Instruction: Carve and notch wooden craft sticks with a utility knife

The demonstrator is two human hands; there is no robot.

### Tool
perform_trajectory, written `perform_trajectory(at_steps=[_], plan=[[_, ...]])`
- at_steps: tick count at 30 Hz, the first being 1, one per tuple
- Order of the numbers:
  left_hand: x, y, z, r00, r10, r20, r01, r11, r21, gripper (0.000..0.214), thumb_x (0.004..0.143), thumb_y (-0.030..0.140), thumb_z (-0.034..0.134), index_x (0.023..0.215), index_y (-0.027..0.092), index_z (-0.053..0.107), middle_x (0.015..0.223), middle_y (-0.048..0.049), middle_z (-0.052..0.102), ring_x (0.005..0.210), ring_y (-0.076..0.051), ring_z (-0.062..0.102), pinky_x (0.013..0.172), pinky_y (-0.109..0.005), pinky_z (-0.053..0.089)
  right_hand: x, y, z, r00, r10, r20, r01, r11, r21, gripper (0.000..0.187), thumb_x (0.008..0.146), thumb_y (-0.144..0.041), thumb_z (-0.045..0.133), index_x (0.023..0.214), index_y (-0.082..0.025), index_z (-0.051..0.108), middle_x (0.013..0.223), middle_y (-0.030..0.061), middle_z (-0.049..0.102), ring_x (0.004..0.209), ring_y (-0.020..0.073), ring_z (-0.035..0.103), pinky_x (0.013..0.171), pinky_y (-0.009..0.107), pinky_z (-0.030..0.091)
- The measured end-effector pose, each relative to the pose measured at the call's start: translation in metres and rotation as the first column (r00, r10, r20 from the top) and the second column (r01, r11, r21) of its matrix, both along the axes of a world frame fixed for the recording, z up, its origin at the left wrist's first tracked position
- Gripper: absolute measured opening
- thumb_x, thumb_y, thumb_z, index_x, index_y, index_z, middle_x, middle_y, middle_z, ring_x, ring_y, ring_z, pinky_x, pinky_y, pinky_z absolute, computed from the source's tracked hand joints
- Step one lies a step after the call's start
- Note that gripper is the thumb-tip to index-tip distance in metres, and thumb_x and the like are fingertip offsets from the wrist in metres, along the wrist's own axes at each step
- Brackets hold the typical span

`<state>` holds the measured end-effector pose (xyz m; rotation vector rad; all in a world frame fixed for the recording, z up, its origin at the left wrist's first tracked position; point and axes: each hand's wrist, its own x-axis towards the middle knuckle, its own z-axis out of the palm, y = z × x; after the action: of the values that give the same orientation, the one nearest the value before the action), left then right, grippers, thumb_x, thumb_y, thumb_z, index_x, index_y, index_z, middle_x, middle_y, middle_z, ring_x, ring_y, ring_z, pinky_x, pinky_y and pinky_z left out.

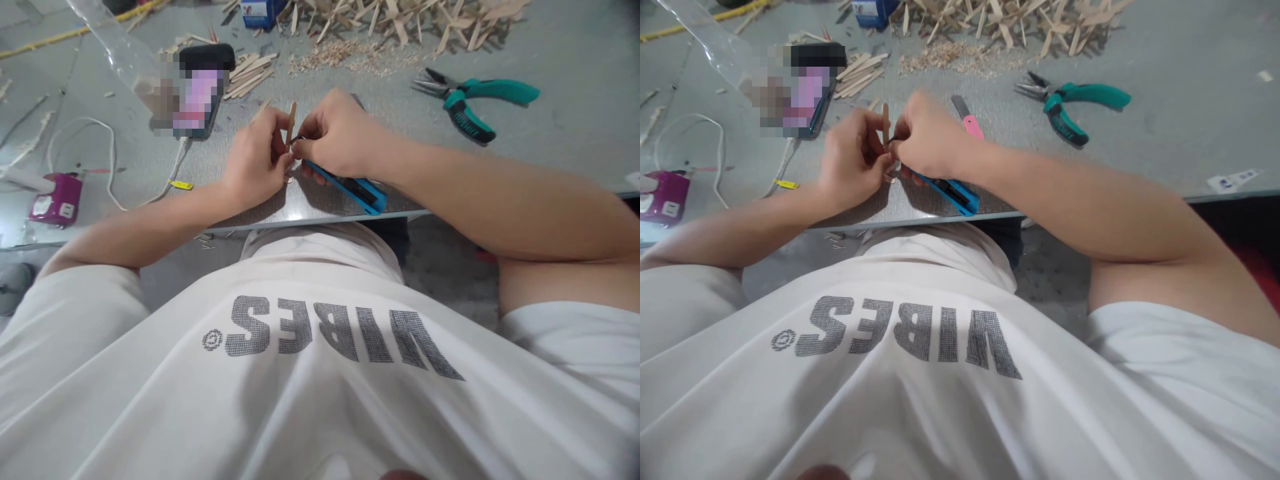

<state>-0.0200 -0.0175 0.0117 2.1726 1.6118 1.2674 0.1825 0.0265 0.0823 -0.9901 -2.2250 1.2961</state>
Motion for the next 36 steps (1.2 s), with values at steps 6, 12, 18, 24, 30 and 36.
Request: perform_trajectory(at_steps=[6,12,18,24,30,36], plan=[[-0.001,0.004,0.001,0.994,-0.033,0.100,0.034,0.999,-0.014,0.037,0.078,0.031,0.085,0.107,0.035,0.063,0.081,0.0011,0.071,0.068,-0.025,0.071,0.066,-0.043,0.054,0.003,0.004,0.003,0.999,0.037,-0.027,-0.036,0.999,0.034,0.050,0.103,0.010,0.062,0.061,-0.017,0.063,0.054,-0.0019,0.062,0.041,0.0083,0.054,0.037,0.019,0.040],[-0.006,0.017,-0.003,0.923,-0.158,0.351,0.201,0.976,-0.088,0.048,0.078,0.048,0.092,0.115,0.036,0.063,0.079,0.0040,0.068,0.056,-0.020,0.065,0.048,-0.039,0.056,0.007,0.014,0.003,0.992,0.100,-0.072,-0.095,0.993,0.070,0.047,0.103,0.005,0.063,0.062,-0.019,0.066,0.055,-0.0028,0.065,0.040,0.0071,0.056,0.039,0.019,0.040],[-0.022,0.041,-0.021,0.889,-0.256,0.380,0.320,0.941,-0.114,0.060,0.082,0.060,0.100,0.125,0.042,0.063,0.079,0.0070,0.074,0.062,-0.019,0.066,0.054,-0.040,0.060,0.013,0.020,0.004,0.987,0.144,-0.077,-0.138,0.987,0.079,0.041,0.106,-0.014,0.071,0.066,-0.024,0.072,0.062,-0.0015,0.074,0.044,0.0052,0.060,0.044,0.021,0.041],[-0.015,0.030,-0.006,0.889,-0.238,0.392,0.320,0.934,-0.157,0.060,0.083,0.066,0.101,0.120,0.040,0.063,0.080,0.0047,0.075,0.061,-0.021,0.072,0.049,-0.039,0.060,0.014,0.023,0.004,0.983,0.169,-0.071,-0.164,0.984,0.071,0.037,0.107,-0.008,0.067,0.074,-0.021,0.076,0.065,-0.0041,0.075,0.046,0.0030,0.060,0.047,0.021,0.043],[-0.010,0.028,0.002,0.890,-0.245,0.383,0.339,0.919,-0.200,0.065,0.083,0.076,0.099,0.116,0.037,0.059,0.079,0.0065,0.074,0.059,-0.017,0.069,0.050,-0.039,0.059,0.015,0.027,0.003,0.982,0.183,-0.038,-0.182,0.983,0.032,0.027,0.107,-0.022,0.077,0.080,-0.021,0.078,0.068,-0.0034,0.078,0.053,0.0033,0.067,0.055,0.020,0.044],[-0.013,0.027,0.004,0.891,-0.242,0.385,0.332,0.925,-0.187,0.075,0.083,0.087,0.095,0.124,0.035,0.059,0.076,0.0054,0.069,0.073,-0.020,0.072,0.064,-0.043,0.057,0.013,0.025,0.003,0.989,0.120,-0.085,-0.123,0.992,-0.030,0.022,0.099,-0.032,0.087,0.080,-0.026,0.078,0.072,0.0004,0.078,0.058,0.0112,0.070,0.053,0.022,0.048]])
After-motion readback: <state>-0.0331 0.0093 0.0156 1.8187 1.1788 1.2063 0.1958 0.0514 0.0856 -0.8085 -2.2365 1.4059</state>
